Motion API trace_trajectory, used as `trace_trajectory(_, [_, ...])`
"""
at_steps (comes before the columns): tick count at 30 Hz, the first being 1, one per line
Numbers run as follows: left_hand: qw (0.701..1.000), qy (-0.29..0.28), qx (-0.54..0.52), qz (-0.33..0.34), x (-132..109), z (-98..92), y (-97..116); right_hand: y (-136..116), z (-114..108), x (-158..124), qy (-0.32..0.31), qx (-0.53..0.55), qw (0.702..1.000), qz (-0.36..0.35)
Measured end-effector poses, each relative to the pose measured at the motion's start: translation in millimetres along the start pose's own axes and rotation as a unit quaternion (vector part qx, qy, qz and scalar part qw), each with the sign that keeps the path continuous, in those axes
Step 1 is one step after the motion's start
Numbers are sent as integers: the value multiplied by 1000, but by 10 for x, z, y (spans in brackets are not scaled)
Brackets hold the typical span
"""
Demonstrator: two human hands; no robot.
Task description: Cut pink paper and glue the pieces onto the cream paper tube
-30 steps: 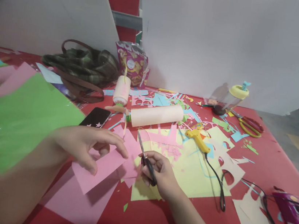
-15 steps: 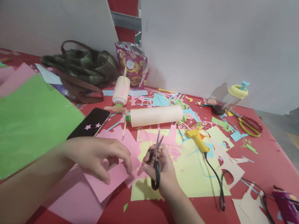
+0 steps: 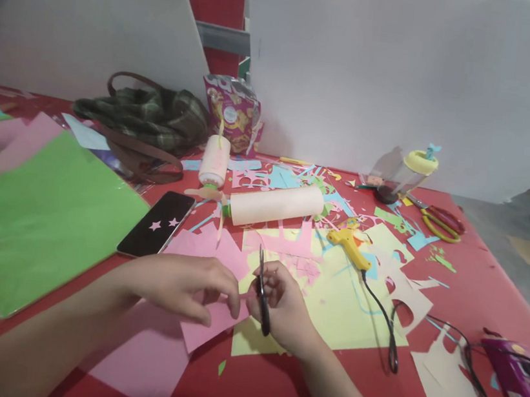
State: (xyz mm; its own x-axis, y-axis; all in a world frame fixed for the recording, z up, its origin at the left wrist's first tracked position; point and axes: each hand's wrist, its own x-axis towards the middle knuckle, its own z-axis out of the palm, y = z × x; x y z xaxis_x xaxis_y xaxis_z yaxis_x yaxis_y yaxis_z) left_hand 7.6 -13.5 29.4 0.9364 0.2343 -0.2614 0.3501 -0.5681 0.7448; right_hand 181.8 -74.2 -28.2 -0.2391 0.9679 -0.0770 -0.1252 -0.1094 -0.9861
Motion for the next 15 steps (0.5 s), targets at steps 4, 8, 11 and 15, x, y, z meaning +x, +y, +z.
trace_trajectory(4, [992,116,46,-26,-57,-35,67,44,-34,23,79,35,996,7])
trace_trajectory(8, [934,345,87,-39,-83,-8,185,67,-79,53,173,109,979,-19])
trace_trajectory(11, [931,353,91,12,-55,51,303,45,-91,69,213,186,959,-32])
trace_trajectory(15, [976,174,99,89,68,201,398,-7,-96,74,230,254,939,-33])
